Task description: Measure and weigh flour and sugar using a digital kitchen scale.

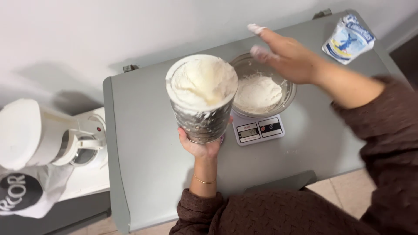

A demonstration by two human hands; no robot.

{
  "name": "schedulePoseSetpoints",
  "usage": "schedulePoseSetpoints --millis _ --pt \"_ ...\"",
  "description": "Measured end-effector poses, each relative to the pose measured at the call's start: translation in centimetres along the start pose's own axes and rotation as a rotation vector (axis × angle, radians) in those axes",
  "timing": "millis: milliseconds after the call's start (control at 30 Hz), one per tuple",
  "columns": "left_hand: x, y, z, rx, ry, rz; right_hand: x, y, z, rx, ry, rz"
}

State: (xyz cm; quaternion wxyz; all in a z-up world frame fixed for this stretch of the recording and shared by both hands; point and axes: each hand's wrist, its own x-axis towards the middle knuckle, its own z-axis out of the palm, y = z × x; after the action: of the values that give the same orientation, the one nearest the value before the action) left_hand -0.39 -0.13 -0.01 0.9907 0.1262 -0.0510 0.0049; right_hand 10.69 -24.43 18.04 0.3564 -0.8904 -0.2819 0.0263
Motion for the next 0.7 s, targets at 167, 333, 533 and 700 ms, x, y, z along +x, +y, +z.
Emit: schedulePoseSetpoints --millis 167,333,533,700 --pt "-2.1 -0.3 -1.9 -0.087 0.005 0.003 2.0 -0.3 9.3 0.785 0.160 0.004" --pt "-4.6 3.6 -5.5 -0.084 0.226 0.050 4.3 -5.2 19.7 1.161 0.102 -0.046" --pt "-7.4 13.1 -9.9 0.090 0.508 0.174 6.3 -7.9 30.1 1.317 0.032 -0.004" --pt "-7.8 18.0 -14.0 0.307 0.592 0.355 7.3 -9.5 36.7 1.271 0.023 -0.025"
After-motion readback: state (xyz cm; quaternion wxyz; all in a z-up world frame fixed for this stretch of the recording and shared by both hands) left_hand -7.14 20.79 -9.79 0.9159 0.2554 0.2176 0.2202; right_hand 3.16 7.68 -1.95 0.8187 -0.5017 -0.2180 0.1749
